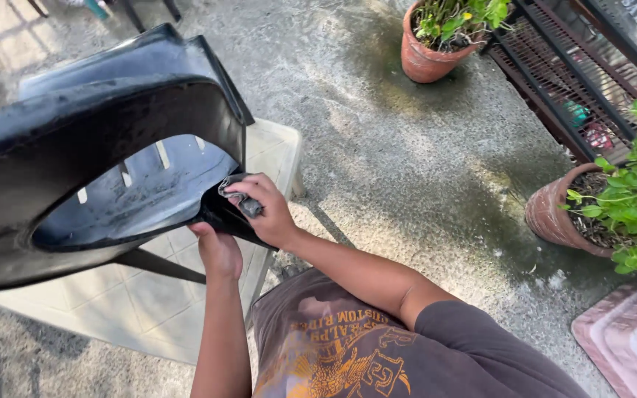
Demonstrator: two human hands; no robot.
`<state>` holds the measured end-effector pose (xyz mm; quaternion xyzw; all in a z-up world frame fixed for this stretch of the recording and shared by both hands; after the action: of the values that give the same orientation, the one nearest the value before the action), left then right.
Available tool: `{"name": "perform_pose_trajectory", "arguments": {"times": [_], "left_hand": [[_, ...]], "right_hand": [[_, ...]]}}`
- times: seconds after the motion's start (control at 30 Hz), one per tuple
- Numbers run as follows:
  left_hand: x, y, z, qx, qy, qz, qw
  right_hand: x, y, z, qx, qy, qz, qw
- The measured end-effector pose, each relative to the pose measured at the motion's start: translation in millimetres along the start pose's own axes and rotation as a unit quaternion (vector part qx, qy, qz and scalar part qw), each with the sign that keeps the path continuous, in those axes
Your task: Sanding the surface and legs of a black plastic chair using sandpaper.
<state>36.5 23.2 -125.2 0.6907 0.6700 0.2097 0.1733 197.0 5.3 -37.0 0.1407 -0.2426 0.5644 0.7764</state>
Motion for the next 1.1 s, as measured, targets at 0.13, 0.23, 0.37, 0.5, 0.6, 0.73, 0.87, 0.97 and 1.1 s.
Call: {"name": "perform_pose_trajectory", "arguments": {"times": [0.13, 0.23, 0.37, 0.5, 0.6, 0.73, 0.87, 0.97, 1.1], "left_hand": [[1, 32, -6, 0.002, 0.016, -0.014, 1.000], [7, 31, -7, 0.018, 0.046, -0.036, 0.998], [13, 4, 12, 0.027, 0.050, -0.020, 0.998], [31, -10, 31, 0.017, 0.037, 0.008, 0.999], [36, -29, 56, 0.000, 0.025, 0.018, 1.000], [37, -32, 57, -0.009, 0.019, 0.036, 0.999], [32, -41, 56, -0.030, -0.046, 0.040, 0.998], [31, -52, 58, -0.033, -0.101, 0.047, 0.993], [22, -56, 47, -0.020, -0.108, 0.046, 0.993]], "right_hand": [[0, -13, 8, -0.045, -0.022, 0.022, 0.998], [3, -13, 18, -0.054, -0.027, 0.036, 0.998], [1, -9, 18, -0.114, -0.049, 0.053, 0.991], [-17, 5, -6, -0.182, -0.118, 0.060, 0.974], [-34, 11, -28, -0.141, -0.113, 0.070, 0.981], [-11, 23, 3, -0.048, -0.014, 0.046, 0.998], [8, 38, 32, 0.038, -0.044, 0.008, 0.998], [-7, 41, 8, 0.016, -0.070, 0.002, 0.997], [-55, 45, -58, -0.023, -0.074, 0.007, 0.997]]}}
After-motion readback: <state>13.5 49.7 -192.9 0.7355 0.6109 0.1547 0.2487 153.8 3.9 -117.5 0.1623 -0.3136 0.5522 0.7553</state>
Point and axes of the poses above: each hand's wrist, its own x-axis towards the middle knuckle, its own y-axis out of the palm, z = x × y, the point moved 3 cm from there along x, towards the middle knuckle, and after that the axes turned 4 degrees about -z, right-handed, at the moved point
